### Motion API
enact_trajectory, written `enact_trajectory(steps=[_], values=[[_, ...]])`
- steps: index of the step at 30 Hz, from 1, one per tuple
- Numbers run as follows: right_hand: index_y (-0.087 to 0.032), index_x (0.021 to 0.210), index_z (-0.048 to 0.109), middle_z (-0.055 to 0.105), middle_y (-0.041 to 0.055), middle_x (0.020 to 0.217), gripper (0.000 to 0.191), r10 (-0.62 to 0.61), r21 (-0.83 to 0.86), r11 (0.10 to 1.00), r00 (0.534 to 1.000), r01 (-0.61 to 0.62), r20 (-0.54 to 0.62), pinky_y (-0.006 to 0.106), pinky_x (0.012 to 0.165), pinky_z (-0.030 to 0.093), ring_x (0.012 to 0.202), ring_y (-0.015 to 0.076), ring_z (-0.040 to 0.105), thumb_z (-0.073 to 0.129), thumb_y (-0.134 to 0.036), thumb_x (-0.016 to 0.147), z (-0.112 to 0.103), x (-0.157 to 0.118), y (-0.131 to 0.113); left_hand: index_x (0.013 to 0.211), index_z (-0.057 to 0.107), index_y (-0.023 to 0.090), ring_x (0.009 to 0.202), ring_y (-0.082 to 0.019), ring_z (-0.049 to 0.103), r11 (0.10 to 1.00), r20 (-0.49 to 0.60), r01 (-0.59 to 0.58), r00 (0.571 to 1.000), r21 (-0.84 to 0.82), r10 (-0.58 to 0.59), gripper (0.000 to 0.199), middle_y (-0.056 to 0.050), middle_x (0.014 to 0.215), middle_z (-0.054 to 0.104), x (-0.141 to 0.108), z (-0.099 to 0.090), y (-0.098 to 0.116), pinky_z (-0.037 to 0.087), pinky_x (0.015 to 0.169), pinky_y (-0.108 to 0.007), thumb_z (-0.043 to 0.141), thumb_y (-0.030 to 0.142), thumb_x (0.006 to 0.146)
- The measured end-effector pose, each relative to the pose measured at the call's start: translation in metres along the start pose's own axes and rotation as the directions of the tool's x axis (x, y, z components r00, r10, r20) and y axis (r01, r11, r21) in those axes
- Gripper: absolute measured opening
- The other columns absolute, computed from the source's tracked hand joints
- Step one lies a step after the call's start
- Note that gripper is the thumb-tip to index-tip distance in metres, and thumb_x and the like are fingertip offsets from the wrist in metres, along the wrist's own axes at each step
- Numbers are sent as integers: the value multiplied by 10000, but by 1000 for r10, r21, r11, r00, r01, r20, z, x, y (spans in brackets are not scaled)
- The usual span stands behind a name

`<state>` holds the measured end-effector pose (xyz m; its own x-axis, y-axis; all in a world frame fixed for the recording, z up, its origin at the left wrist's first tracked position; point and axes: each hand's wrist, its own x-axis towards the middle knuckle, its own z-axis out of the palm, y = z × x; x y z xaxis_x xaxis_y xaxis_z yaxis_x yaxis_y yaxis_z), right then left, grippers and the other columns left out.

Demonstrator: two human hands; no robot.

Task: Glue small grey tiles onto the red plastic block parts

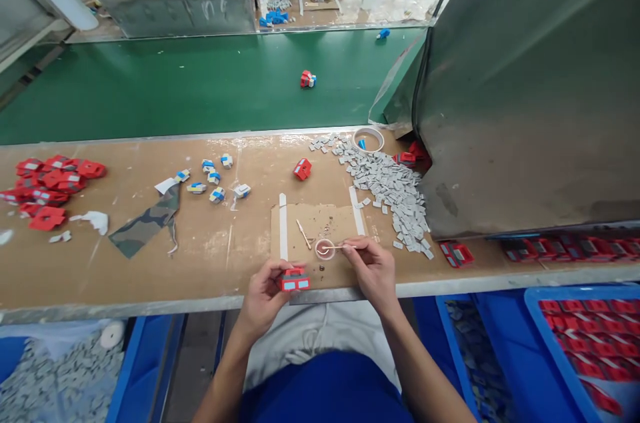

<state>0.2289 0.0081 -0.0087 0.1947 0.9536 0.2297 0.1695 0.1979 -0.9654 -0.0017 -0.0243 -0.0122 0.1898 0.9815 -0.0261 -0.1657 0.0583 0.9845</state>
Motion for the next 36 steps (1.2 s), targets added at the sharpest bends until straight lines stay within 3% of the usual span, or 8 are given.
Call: enact_trajectory(steps=[2, 5, 10, 13, 17, 36], values=[[-206, 826, 720, 781, 55, 793, 250, 107, 88, 991, 994, -104, -36, 279, 662, 590, 719, 182, 735, 747, -433, 928, -1, -4, -2, 1120, 704, 204, 1038, -204, 786, 994, -16, -11, 1000, 112, 13, 258, -116, 1195, 809, -2, -1, -1, 612, 860, -252, 780, 180, 875], [-211, 840, 724, 784, 37, 784, 194, 155, 174, 974, 987, -147, -35, 249, 658, 595, 699, 158, 735, 758, -380, 929, -1, -8, -14, 1168, 730, 205, 1012, -195, 788, 961, -17, -18, 1000, 275, 23, 290, -101, 1179, 814, -2, 1, 1, 609, 851, -236, 747, 161, 882], [-221, 849, 716, 808, 41, 842, 94, 11, 114, 993, 998, -18, 63, 247, 713, 620, 775, 171, 781, 739, -238, 938, 5, -15, -38, 1132, 733, 202, 1017, -213, 785, 913, -17, -59, 997, 403, 72, 233, -101, 1137, 816, -1, 6, 5, 615, 875, -271, 742, 197, 899], [-217, 859, 714, 810, 44, 840, 84, -80, 44, 996, 987, 75, 136, 256, 741, 629, 788, 179, 789, 720, -178, 933, 12, -18, -45, 1132, 719, 202, 1049, -225, 779, 907, -3, -83, 996, 412, 92, 221, -117, 1175, 804, -3, 6, 4, 619, 878, -284, 735, 208, 912], [-216, 862, 696, 803, 36, 829, 101, -116, 30, 993, 978, 112, 175, 237, 719, 629, 774, 172, 789, 700, -144, 932, 19, -20, -45, 1145, 709, 205, 1051, -230, 778, 908, 20, -94, 995, 408, 94, 225, -125, 1183, 799, -4, 5, 4, 624, 873, -292, 726, 204, 920], [-232, 828, 691, 807, 49, 813, 130, -79, -46, 995, 973, 91, 215, 286, 672, 626, 749, 203, 783, 682, -237, 957, 20, -22, -44, 1114, 715, 196, 1036, -235, 782, 885, 42, -104, 995, 454, 95, 223, -116, 1134, 814, -2, 6, 10, 621, 899, -318, 712, 171, 892]])
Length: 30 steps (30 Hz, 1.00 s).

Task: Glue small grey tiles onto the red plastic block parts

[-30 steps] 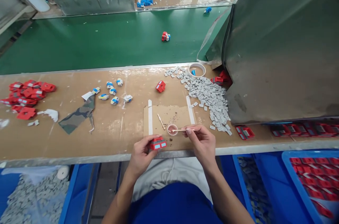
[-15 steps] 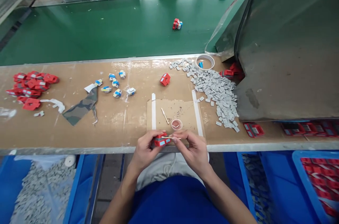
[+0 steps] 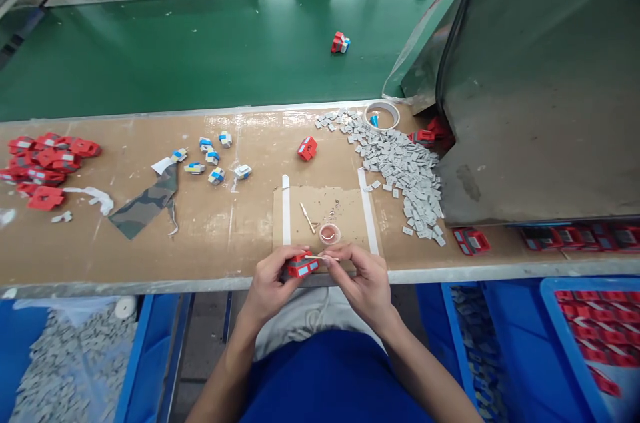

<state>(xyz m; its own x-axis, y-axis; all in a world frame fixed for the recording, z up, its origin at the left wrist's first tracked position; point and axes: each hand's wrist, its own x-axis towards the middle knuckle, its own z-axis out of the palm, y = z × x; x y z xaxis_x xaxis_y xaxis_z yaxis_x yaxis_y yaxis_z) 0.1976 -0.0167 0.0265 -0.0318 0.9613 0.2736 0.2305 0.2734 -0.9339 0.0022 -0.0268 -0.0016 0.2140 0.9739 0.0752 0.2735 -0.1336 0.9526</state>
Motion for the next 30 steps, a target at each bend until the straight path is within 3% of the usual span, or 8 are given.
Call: enact_trajectory(steps=[8, 13, 16, 20, 23, 25, 28, 30], values=[[-227, 886, 697, 804, 42, 857, 84, -7, 49, 999, 999, 9, -36, 274, 734, 613, 796, 184, 778, 696, -169, 946, -7, -1, 2, 1118, 718, 202, 1040, -237, 782, 1000, 0, 7, 1000, -20, -7, 229, -112, 1139, 814, 0, -2, 0, 614, 910, -311, 722, 165, 892], [-237, 891, 717, 755, 47, 886, 91, -39, -99, 995, 987, 24, -157, 288, 720, 584, 816, 186, 730, 693, -170, 948, -23, 3, 12, 1133, 714, 203, 1035, -233, 781, 1000, -1, 3, 1000, -28, -3, 240, -115, 1149, 810, -1, -2, -4, 620, 888, -304, 712, 164, 896], [-250, 1010, 747, 724, 72, 1001, 87, -70, -208, 976, 997, 60, -41, 324, 802, 595, 924, 206, 721, 680, -220, 964, -24, 7, 19, 1125, 721, 201, 1023, -236, 786, 1000, -2, 6, 1000, -29, -6, 226, -120, 1142, 811, -1, -3, -7, 629, 878, -305, 721, 192, 900], [-252, 1280, 678, 674, 125, 1244, 292, -115, -317, 939, 990, 133, 78, 421, 992, 558, 1175, 269, 663, 628, -310, 998, -44, 24, 31, 1113, 729, 200, 1009, -242, 793, 998, -2, 27, 1000, -50, -28, 228, -125, 1143, 816, -1, -4, -9, 636, 885, -314, 721, 181, 886], [-230, 1194, 697, 689, 117, 1158, 255, -96, -509, 852, 993, 120, 74, 402, 939, 549, 1086, 258, 666, 500, -204, 1035, -76, 55, 49, 1118, 736, 202, 1015, -242, 793, 996, 3, 28, 1000, -90, -28, 245, -123, 1146, 817, 0, -6, -10, 637, 889, -311, 717, 164, 877], [-214, 1152, 708, 693, 118, 1143, 258, -42, -645, 752, 987, 133, 155, 401, 947, 529, 1075, 266, 654, 489, -161, 1026, -93, 78, 62, 1111, 742, 199, 1021, -248, 793, 993, 0, 32, 999, -112, -33, 239, -125, 1137, 819, 1, -6, -10, 639, 884, -313, 719, 168, 876], [-200, 1048, 728, 697, 109, 1064, 243, 40, -785, 572, 948, 237, 315, 372, 918, 500, 1021, 263, 633, 490, -160, 1035, -105, 105, 77, 1106, 747, 195, 1034, -258, 791, 989, 8, 40, 999, -140, -40, 227, -131, 1139, 819, 2, -7, -10, 640, 886, -322, 723, 185, 881], [-193, 1009, 729, 689, 104, 1023, 237, 70, -813, 510, 929, 280, 364, 348, 877, 483, 985, 256, 614, 496, -152, 1033, -105, 113, 83, 1106, 748, 195, 1031, -258, 792, 987, 12, 39, 999, -157, -38, 224, -131, 1140, 819, 2, -7, -10, 638, 894, -325, 727, 195, 883]])
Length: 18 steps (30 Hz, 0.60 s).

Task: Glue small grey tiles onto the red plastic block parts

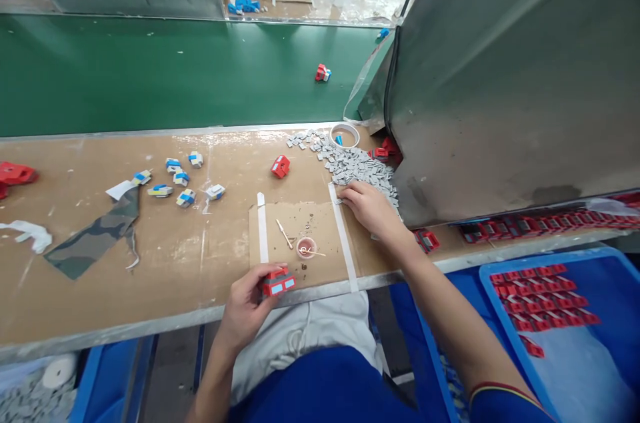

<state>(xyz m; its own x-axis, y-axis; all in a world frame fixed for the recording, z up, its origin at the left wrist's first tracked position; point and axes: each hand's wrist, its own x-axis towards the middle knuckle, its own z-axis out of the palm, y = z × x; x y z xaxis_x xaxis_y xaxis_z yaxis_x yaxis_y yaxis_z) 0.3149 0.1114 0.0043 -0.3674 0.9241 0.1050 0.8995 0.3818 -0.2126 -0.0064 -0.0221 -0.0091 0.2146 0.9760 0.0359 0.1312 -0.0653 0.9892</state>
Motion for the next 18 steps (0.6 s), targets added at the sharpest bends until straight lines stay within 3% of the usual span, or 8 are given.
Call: enact_trajectory(steps=[7, 10, 13, 18], values=[[-137, 1109, 706, 650, 135, 992, 280, 2, -29, 1000, 1000, -2, 2, 353, 834, 475, 941, 267, 597, 439, -114, 1029, -5, -6, 1, 1099, 748, 195, 1028, -255, 788, 998, -7, 20, 1000, -51, -21, 206, -136, 1138, 816, -1, 1, 1, 642, 895, -329, 742, 250, 900], [-162, 1205, 685, 627, 110, 1001, 302, 4, 91, 996, 1000, -3, -13, 334, 818, 495, 915, 238, 615, 429, -153, 1044, -16, -21, -4, 1097, 761, 191, 1037, -267, 785, 998, -8, 30, 1000, -55, -30, 216, -140, 1134, 816, 0, 0, 3, 641, 894, -339, 752, 277, 899], [-201, 1130, 725, 596, 81, 951, 281, -5, 165, 986, 999, -3, 47, 321, 762, 491, 848, 220, 618, 462, -185, 1034, -26, -39, -15, 1114, 784, 198, 1022, -264, 785, 1000, 20, 9, 1000, -23, -9, 238, -129, 1120, 823, 2, -2, 4, 634, 893, -333, 757, 255, 885], [-154, 1103, 706, 639, 122, 913, 358, 90, -85, 994, 970, -72, 225, 320, 609, 389, 663, 214, 591, 467, 23, 904, -33, -54, -30, 1169, 796, 218, 991, -254, 793, 1000, 30, -23, 999, -7, 23, 283, -122, 1111, 831, 3, -5, 4, 635, 889, -330, 736, 238, 893]])
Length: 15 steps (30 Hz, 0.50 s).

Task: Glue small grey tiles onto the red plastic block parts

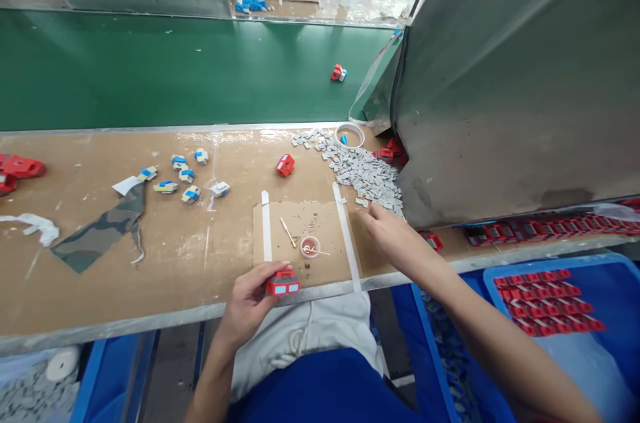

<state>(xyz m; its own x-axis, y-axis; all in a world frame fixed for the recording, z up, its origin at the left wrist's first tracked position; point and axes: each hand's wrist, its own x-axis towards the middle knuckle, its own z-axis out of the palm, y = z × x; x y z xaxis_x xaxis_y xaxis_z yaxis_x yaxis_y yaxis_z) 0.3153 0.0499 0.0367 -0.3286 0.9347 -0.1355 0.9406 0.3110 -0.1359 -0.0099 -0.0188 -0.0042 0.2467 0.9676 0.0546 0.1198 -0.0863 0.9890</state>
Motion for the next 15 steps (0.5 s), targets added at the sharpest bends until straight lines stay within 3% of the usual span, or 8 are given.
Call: enact_trajectory(steps=[3, 6, 8, 12, 15], values=[[-126, 973, 697, 688, 150, 840, 308, 47, -43, 998, 997, -45, 58, 324, 581, 358, 601, 222, 617, 527, 87, 830, 2, 7, -5, 1161, 804, 219, 981, -256, 796, 1000, -15, -6, 1000, 12, 6, 283, -123, 1102, 834, 0, 0, -1, 641, 890, -337, 741, 228, 884], [-169, 809, 692, 704, 112, 795, 196, 12, -15, 1000, 998, -11, 68, 309, 588, 384, 644, 233, 661, 618, 7, 849, 6, 20, -5, 1166, 809, 227, 964, -252, 800, 999, -22, -27, 999, 17, 28, 284, -121, 1088, 836, 0, 0, 0, 648, 877, -333, 738, 228, 890], [-193, 806, 700, 727, 85, 854, 170, -20, 17, 1000, 998, 19, 59, 293, 638, 438, 740, 229, 698, 630, -72, 902, 9, 25, -2, 1207, 799, 242, 952, -244, 803, 998, -17, -59, 998, 10, 59, 314, -117, 1080, 838, 0, 0, 0, 649, 869, -325, 738, 229, 899], [-194, 937, 732, 762, 82, 974, 151, 31, 265, 964, 991, 4, -128, 306, 747, 521, 873, 231, 724, 597, -128, 954, 17, 14, 4, 1273, 765, 244, 949, -241, 812, 996, 11, -45, 999, -76, 46, 363, -117, 1079, 841, 0, 1, 1, 648, 865, -313, 761, 256, 910], [-203, 910, 751, 748, 69, 907, 134, 87, 530, 846, 963, 63, -255, 318, 721, 538, 802, 219, 703, 628, -162, 943, 15, -6, -10, 1225, 755, 206, 927, -246, 821, 969, 24, 67, 998, -238, -63, 356, -132, 1067, 842, -1, 3, 3, 657, 823, -301, 802, 320, 891]])
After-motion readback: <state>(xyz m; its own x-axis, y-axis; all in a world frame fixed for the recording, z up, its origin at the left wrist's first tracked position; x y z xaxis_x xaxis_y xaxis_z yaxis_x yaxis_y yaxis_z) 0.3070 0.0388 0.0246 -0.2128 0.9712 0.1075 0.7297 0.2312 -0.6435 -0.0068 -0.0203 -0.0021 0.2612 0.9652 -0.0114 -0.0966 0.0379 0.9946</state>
